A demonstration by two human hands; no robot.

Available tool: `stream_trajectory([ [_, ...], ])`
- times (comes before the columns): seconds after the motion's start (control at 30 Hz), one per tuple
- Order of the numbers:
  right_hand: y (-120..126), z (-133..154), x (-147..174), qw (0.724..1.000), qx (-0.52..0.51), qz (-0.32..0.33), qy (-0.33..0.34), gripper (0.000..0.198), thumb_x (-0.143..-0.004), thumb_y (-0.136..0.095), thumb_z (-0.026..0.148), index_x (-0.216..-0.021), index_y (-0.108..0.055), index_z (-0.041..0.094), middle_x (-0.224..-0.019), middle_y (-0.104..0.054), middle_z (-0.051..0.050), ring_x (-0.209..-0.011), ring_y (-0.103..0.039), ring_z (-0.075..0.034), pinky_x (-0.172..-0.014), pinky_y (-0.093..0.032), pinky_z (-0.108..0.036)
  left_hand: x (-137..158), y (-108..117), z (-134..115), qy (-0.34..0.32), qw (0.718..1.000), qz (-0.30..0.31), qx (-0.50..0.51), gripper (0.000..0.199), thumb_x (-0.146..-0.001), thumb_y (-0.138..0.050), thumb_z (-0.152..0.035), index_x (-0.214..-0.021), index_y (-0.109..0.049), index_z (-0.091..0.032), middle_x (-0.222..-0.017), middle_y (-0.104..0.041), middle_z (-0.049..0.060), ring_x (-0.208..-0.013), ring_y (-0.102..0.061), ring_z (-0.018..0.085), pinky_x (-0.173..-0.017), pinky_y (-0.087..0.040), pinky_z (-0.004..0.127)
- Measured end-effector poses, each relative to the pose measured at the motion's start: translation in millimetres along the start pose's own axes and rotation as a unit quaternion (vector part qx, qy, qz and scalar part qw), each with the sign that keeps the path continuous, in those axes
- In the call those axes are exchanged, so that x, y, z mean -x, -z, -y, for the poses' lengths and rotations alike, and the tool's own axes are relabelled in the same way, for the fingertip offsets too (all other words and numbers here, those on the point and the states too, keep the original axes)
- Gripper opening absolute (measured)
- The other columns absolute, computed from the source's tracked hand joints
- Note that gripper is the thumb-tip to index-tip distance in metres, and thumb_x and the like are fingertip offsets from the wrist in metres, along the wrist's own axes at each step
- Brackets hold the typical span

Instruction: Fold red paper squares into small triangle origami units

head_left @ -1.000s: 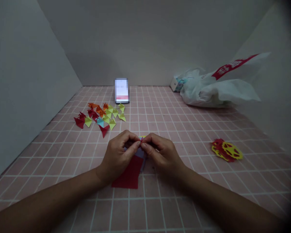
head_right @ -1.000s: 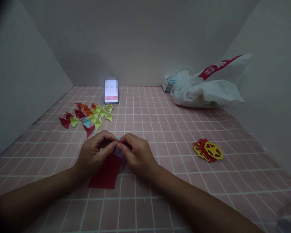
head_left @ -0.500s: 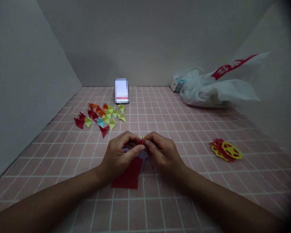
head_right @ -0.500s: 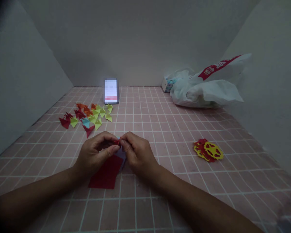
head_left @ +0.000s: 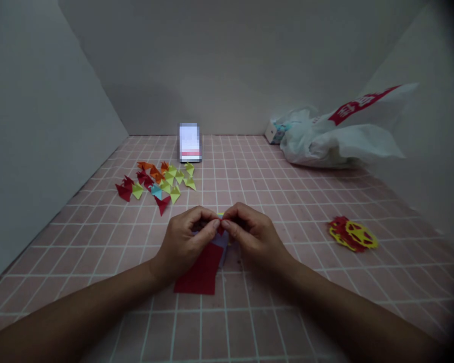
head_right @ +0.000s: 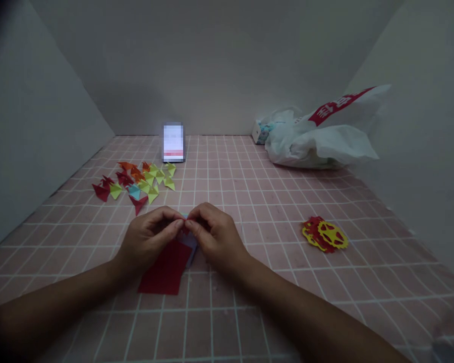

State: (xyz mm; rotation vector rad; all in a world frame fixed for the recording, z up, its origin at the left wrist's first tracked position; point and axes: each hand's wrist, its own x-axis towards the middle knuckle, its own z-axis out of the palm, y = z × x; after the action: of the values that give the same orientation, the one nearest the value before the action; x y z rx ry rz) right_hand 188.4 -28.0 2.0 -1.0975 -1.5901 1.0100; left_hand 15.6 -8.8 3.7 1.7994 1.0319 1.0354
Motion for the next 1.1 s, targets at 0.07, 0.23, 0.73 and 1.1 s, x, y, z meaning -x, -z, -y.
stream_trajectory([
  [0.07, 0, 0, -1, 0.995, -0.081, 0.015, -0.049, 0.013, -0.089, -0.059, 0.025, -0.077, -0.058, 0.019, -0.067, -0.056, 0.002, -0.058, -0.051, -0.011, -0.055, -0.042, -0.025, 0, -2, 1, 0.030, 0.997, -0.002, 0.067, 0.004, -0.088, -0.060, -0.020, -0.087, -0.063, -0.017, -0.073, -0.066, -0.001, -0.066, -0.064, 0.012, -0.062, -0.051, 0.022],
  [0.23, -2, -4, -3, 0.972, -0.213, -0.007, -0.094, 0.017, -0.086, -0.064, 0.032, -0.078, -0.057, 0.019, -0.063, -0.059, 0.004, -0.052, -0.053, -0.010, -0.052, -0.043, -0.024, 1, -5, 3, 0.041, 0.990, 0.001, 0.134, 0.005, -0.086, -0.063, -0.020, -0.090, -0.062, -0.018, -0.075, -0.066, -0.001, -0.066, -0.065, 0.011, -0.063, -0.053, 0.022],
  [0.73, -9, -8, -2, 0.955, -0.281, -0.042, -0.087, 0.016, -0.084, -0.067, 0.031, -0.081, -0.056, 0.020, -0.060, -0.061, 0.004, -0.054, -0.057, -0.011, -0.057, -0.045, -0.026, 6, -5, 3, -0.020, 0.998, -0.022, 0.056, 0.015, -0.082, -0.066, -0.014, -0.096, -0.062, -0.019, -0.086, -0.070, 0.002, -0.076, -0.069, 0.014, -0.070, -0.057, 0.026],
  [1.1, -11, -11, -1, 0.944, -0.315, -0.027, -0.096, 0.016, -0.082, -0.071, 0.031, -0.081, -0.059, 0.020, -0.061, -0.062, 0.004, -0.055, -0.057, -0.011, -0.057, -0.044, -0.025, 3, -3, 5, -0.019, 0.998, -0.039, 0.045, 0.002, -0.085, -0.065, -0.016, -0.087, -0.065, -0.018, -0.078, -0.069, 0.001, -0.070, -0.067, 0.012, -0.065, -0.054, 0.023],
])
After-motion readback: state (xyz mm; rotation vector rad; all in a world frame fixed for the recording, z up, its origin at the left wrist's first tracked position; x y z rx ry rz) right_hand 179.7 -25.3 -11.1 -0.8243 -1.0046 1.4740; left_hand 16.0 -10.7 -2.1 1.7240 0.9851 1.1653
